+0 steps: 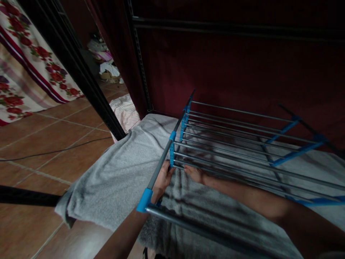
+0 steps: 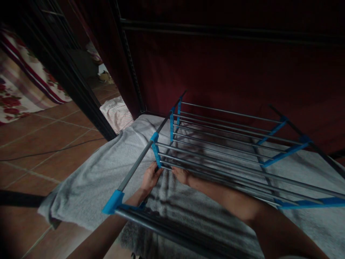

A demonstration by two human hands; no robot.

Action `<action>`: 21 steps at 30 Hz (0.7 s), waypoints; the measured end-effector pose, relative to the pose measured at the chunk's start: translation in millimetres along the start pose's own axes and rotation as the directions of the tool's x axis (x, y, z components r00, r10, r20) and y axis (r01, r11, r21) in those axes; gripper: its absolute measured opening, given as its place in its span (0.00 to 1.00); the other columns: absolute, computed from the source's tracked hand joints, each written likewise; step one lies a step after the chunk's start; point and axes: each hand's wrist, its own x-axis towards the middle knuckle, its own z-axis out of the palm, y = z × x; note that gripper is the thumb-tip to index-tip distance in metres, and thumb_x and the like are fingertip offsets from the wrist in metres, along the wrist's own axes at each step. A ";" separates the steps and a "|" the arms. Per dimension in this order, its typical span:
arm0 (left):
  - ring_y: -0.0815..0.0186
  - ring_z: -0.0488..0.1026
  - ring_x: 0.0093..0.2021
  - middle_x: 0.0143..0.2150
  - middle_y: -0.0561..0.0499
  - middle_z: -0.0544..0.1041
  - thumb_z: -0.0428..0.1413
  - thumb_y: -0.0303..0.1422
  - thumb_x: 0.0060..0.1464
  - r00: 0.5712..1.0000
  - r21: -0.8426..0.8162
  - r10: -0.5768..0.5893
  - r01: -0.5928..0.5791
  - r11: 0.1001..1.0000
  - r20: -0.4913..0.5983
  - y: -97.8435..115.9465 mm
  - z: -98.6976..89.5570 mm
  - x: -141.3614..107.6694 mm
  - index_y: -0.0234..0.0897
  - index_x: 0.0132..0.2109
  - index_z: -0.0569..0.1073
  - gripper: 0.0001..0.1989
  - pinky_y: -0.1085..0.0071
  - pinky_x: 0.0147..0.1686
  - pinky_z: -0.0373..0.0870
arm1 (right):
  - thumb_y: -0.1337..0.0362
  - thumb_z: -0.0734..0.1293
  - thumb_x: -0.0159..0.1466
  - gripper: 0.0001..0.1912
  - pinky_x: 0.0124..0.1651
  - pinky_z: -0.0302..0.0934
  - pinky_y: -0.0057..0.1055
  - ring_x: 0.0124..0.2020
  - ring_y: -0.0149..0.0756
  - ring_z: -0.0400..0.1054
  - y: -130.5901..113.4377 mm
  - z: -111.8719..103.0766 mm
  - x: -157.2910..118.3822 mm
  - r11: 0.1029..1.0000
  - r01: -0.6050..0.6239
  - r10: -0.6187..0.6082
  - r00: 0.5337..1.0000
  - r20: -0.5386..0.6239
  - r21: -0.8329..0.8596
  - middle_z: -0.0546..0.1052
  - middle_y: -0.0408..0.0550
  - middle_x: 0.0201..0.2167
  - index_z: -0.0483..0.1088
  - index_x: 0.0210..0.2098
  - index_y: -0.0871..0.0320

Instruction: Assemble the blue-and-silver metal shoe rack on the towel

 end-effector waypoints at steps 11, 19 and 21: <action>0.60 0.70 0.51 0.48 0.47 0.74 0.48 0.36 0.61 1.000 -0.007 0.031 -0.031 0.999 -0.001 1.6 -2.2 -0.6 0.40 0.48 0.70 0.11 0.62 0.53 0.65 | 0.64 0.52 0.69 0.15 0.44 0.55 0.25 0.37 0.31 0.66 -12.2 -9.4 -2.3 0.998 -0.008 0.011 0.999 0.044 -0.067 0.70 0.39 0.31 0.69 0.38 0.61; 0.61 0.71 0.48 0.45 0.46 0.74 0.53 0.33 0.57 0.999 0.108 -0.022 0.019 0.994 0.024 -1.6 0.1 4.3 0.39 0.45 0.70 0.09 0.65 0.49 0.68 | 0.60 0.56 0.68 0.12 0.39 0.50 0.29 0.38 0.38 0.66 5.3 -21.6 -33.5 0.983 -0.087 0.097 0.994 0.053 -0.159 0.74 0.47 0.37 0.65 0.44 0.59; 0.61 0.72 0.46 0.43 0.46 0.74 0.53 0.33 0.56 0.999 0.133 -0.042 0.038 0.990 0.032 -0.4 -0.3 4.4 0.38 0.43 0.70 0.08 0.66 0.46 0.69 | 0.60 0.55 0.68 0.12 0.37 0.48 0.29 0.36 0.37 0.65 9.8 -23.9 -38.4 0.985 -0.089 0.100 0.993 0.067 -0.151 0.73 0.46 0.35 0.66 0.43 0.58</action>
